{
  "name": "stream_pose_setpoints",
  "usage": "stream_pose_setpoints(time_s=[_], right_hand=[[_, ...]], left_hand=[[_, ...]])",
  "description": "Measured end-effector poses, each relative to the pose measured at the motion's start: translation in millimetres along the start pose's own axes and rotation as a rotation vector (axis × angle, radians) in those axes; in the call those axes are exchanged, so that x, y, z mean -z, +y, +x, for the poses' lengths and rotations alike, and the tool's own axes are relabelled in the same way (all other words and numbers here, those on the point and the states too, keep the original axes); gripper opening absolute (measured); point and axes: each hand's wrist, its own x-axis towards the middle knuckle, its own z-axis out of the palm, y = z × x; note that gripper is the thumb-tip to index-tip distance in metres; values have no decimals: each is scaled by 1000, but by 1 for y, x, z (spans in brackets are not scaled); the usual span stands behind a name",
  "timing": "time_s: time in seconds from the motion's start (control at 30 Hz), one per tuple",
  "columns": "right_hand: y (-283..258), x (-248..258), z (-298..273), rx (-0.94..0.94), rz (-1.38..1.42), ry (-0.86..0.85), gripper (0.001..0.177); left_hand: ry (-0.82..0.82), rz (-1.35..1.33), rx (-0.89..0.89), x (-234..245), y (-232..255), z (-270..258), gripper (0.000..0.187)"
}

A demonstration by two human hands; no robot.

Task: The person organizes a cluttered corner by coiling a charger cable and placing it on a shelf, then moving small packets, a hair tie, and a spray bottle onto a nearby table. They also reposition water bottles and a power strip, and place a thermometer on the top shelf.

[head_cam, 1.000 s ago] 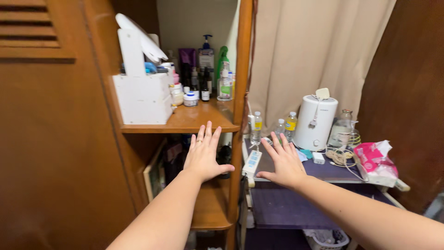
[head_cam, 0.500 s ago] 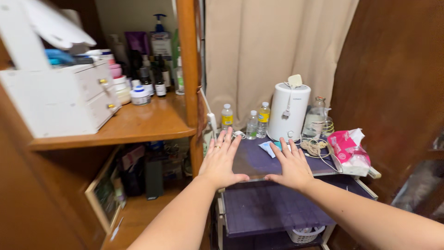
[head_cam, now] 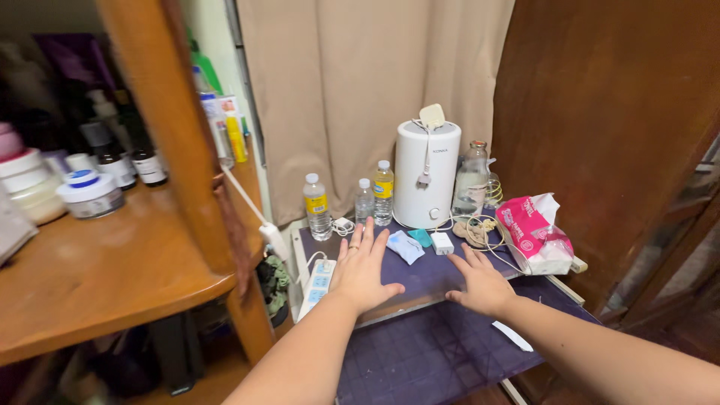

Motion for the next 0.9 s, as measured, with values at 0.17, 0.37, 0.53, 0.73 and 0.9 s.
stream_pose_setpoints(time_s=[0.17,0.37,0.53,0.73,0.9], right_hand=[[45,-18,28,-116,-30,-61,71],[118,-30,81,-236,-121,-74,53],[174,-66,144,-133,121,-73,41],[175,-122,206,-54,373,-221,49],[144,-145,227,193,333,-132,68]], left_hand=[[-53,-8,15,-28,1,34,112],[-57,-51,92,-59,5,85,107],[-120,-68,175,-95,15,111,86],[-152,-86,228,-127,23,128,77],[-138,-110,281,-142,23,133,73]])
